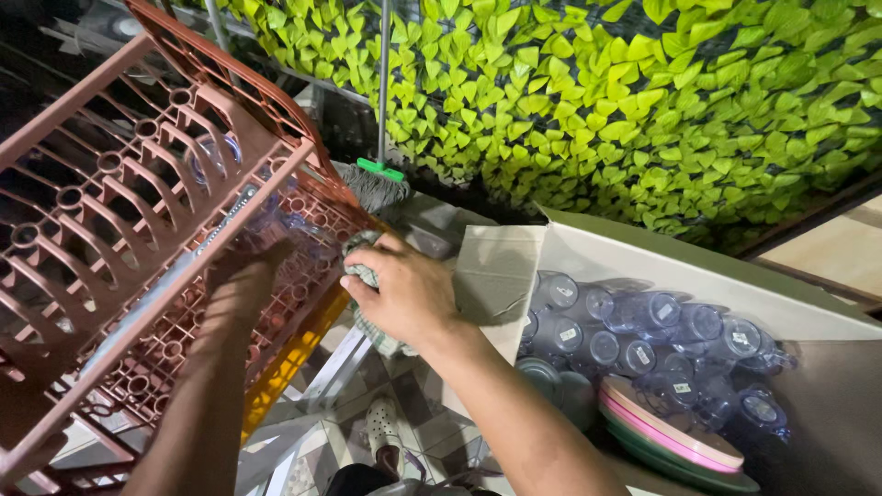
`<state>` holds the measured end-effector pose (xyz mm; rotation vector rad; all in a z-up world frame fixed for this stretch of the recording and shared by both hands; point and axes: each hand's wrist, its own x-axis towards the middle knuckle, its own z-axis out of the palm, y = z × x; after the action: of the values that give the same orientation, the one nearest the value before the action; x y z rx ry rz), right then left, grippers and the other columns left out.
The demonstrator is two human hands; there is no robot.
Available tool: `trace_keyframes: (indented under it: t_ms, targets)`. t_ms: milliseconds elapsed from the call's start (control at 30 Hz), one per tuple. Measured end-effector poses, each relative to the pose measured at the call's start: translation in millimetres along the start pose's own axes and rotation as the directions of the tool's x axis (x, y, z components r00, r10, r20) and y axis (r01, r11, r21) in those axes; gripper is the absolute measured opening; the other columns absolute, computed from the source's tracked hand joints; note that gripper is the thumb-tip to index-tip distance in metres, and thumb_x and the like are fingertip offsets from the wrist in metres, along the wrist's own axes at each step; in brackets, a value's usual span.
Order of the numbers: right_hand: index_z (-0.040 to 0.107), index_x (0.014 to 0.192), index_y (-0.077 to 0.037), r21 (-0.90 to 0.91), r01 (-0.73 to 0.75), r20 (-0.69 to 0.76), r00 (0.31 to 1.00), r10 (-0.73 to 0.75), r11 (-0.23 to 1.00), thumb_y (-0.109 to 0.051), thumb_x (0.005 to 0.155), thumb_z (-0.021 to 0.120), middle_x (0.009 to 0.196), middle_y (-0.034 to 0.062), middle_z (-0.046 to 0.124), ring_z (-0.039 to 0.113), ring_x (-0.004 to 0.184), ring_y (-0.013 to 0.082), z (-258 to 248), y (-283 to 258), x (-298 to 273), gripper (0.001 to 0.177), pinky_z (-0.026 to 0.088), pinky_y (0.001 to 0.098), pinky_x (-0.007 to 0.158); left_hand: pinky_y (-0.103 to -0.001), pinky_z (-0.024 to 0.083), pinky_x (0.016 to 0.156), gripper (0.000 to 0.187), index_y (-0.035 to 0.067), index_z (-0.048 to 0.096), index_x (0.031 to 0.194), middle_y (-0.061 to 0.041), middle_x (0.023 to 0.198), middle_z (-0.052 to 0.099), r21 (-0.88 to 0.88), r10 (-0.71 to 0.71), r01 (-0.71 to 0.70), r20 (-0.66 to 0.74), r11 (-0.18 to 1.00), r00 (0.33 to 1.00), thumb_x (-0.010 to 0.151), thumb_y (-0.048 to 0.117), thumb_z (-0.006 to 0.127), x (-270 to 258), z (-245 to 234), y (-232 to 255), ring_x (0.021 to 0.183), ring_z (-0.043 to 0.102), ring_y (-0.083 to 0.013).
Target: The person wipes clear plastic cups with a green and white checkered cloth. They pick up each cup from a cardboard box, wipe the exterior surfaces, and place the cleaned cups into a brown plastic dish rack.
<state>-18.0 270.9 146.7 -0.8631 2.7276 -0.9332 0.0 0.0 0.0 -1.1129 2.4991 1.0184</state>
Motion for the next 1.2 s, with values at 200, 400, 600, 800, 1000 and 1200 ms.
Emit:
trace_keyframes:
  t_ms: [200,400,600,800,1000,1200]
  targets:
    - [0.075,0.105,-0.023,0.024,0.021,-0.125,0.992,-0.018,0.999,-0.035,0.086,0.073,0.105,0.0008,0.07,0.072,0.083,0.0259,9,6,10,0.022,0.056,0.041,0.07,-0.044,0.053,0.096,0.08,0.011,0.041,0.144,-0.019,0.135,0.056,-0.245,0.061,-0.135,-0.285,0.96,0.957,0.082,0.045,0.079,-28,-1,39,0.112,0.062,-0.0323]
    - [0.074,0.105,-0.022,0.071,-0.015,-0.166,0.986,0.027,0.997,-0.033,0.086,0.075,0.103,0.002,0.069,0.072,0.081,0.027,7,11,13,0.022,0.056,0.04,0.07,-0.043,0.055,0.097,0.062,0.009,0.051,0.134,-0.015,0.129,0.064,-0.346,0.277,-0.416,-0.386,0.841,0.88,0.083,0.03,0.081,-15,28,38,0.109,0.065,-0.0286]
    - [0.074,0.102,-0.022,0.105,0.003,-0.228,0.973,0.021,0.994,-0.032,0.086,0.076,0.099,0.0015,0.069,0.072,0.082,0.0266,6,19,8,0.019,0.056,0.0391,0.069,-0.043,0.056,0.097,0.049,0.007,0.061,0.121,-0.012,0.121,0.07,-0.374,0.297,-0.466,-0.427,0.802,0.854,0.079,0.015,0.084,-13,28,49,0.104,0.068,-0.026]
    - [0.074,0.106,-0.023,0.164,-0.015,-0.242,0.969,0.055,0.986,-0.032,0.089,0.075,0.099,0.0021,0.069,0.072,0.085,0.0266,0,28,-1,0.019,0.056,0.0375,0.074,-0.041,0.057,0.097,0.039,0.007,0.064,0.121,-0.01,0.121,0.071,-0.45,0.32,-0.495,-0.411,0.743,0.854,0.086,0.015,0.08,-17,36,43,0.105,0.069,-0.0208]
    - [0.073,0.113,-0.017,0.37,0.02,-0.305,0.947,0.101,0.929,-0.021,0.092,0.074,0.111,0.0058,0.073,0.072,0.1,0.0229,-19,44,-17,0.022,0.058,0.034,0.084,-0.037,0.055,0.088,0.037,0.005,0.059,0.127,-0.009,0.119,0.066,-0.316,0.286,-0.53,-0.574,0.787,0.767,0.095,0.011,0.075,-40,40,32,0.102,0.063,-0.0196]
    - [0.073,0.121,-0.008,0.718,0.048,-0.333,0.9,0.282,0.695,-0.01,0.098,0.069,0.114,0.0045,0.073,0.066,0.103,0.0137,-53,78,-67,0.023,0.053,0.0278,0.091,-0.033,0.051,0.077,0.027,0.004,0.057,0.127,-0.006,0.113,0.062,-0.492,0.366,-0.688,-0.6,0.533,0.712,0.102,0.006,0.067,-150,84,70,0.094,0.057,-0.0162]
